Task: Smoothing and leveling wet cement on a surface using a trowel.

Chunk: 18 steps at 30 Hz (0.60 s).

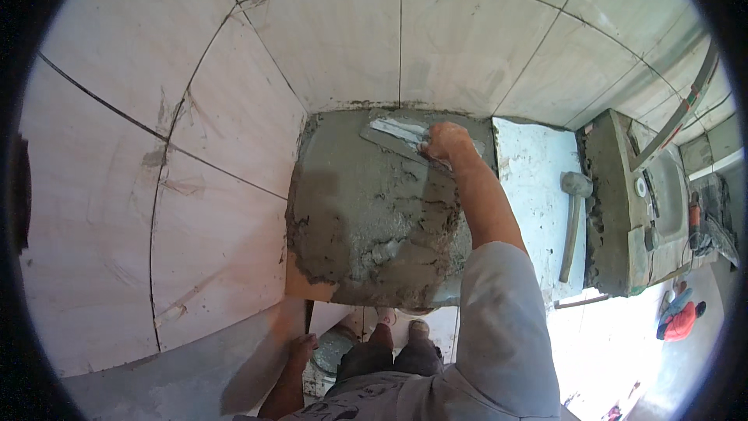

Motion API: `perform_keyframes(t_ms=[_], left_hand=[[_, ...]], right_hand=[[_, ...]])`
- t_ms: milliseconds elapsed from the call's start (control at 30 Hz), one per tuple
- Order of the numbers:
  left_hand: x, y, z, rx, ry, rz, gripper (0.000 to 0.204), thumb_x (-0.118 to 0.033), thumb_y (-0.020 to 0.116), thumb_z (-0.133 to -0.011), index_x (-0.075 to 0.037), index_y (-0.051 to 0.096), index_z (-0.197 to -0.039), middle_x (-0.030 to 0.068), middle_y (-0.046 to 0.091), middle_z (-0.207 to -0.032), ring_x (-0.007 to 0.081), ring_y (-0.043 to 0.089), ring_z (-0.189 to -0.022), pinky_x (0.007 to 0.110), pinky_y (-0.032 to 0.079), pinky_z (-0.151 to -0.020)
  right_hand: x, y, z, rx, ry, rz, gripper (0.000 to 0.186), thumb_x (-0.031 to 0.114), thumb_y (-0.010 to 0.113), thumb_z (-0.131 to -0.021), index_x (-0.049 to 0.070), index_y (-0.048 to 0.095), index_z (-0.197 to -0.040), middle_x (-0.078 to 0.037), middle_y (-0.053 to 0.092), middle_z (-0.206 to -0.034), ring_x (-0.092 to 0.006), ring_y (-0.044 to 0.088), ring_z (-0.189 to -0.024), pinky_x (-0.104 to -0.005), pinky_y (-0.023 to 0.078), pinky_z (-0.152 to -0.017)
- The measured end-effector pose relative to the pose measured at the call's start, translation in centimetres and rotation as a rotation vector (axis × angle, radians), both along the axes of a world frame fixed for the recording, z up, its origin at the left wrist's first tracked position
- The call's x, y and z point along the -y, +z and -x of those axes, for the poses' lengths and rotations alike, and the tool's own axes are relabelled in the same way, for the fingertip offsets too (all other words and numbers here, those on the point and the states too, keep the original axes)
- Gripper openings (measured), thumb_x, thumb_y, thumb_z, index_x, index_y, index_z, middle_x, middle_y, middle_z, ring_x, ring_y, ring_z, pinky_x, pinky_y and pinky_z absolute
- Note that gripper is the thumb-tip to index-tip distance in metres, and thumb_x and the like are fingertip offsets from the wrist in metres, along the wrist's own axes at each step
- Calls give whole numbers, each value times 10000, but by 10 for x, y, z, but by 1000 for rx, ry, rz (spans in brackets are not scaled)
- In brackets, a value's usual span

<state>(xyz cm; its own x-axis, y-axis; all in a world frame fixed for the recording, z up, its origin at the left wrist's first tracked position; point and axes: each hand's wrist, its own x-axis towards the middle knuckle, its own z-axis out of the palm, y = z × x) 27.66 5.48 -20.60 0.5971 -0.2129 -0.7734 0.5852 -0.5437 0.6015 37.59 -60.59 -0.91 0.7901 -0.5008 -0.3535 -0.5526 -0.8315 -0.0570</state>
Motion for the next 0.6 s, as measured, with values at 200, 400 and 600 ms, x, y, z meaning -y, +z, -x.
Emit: perform_keyframes(t_ms=[200, 400, 600], left_hand=[[-50, -64, 8, 62, -130, -56, 319, -287, 513, -881, -23, 608, -727, 69, 590, -691, 153, 563, -635, 355, 447, -625], [6, -43, 17, 21, -83, -6, 281, -284, 526, -862, -42, 662, -818, 61, 636, -752, 151, 598, -693, 343, 468, -651], [48, -15, 19, 44, -79, 79, 314, -282, 566, -863, -16, 670, -994, 48, 631, -771, 135, 589, -713, 290, 467, -675]], right_hand=[[-43, 4, 12, -110, -119, -180, 587, 554, 608, -780, 56, 646, -1088, -199, 650, -1048, -344, 619, -1005, -413, 492, -872], [-115, 12, 79, -84, -171, -270, 538, 483, 646, -774, 35, 654, -1070, -221, 648, -1035, -354, 620, -1010, -419, 488, -885], [-141, 37, 144, -44, -138, -354, 546, 487, 622, -790, 12, 648, -1058, -241, 646, -1003, -354, 626, -990, -416, 493, -858]])
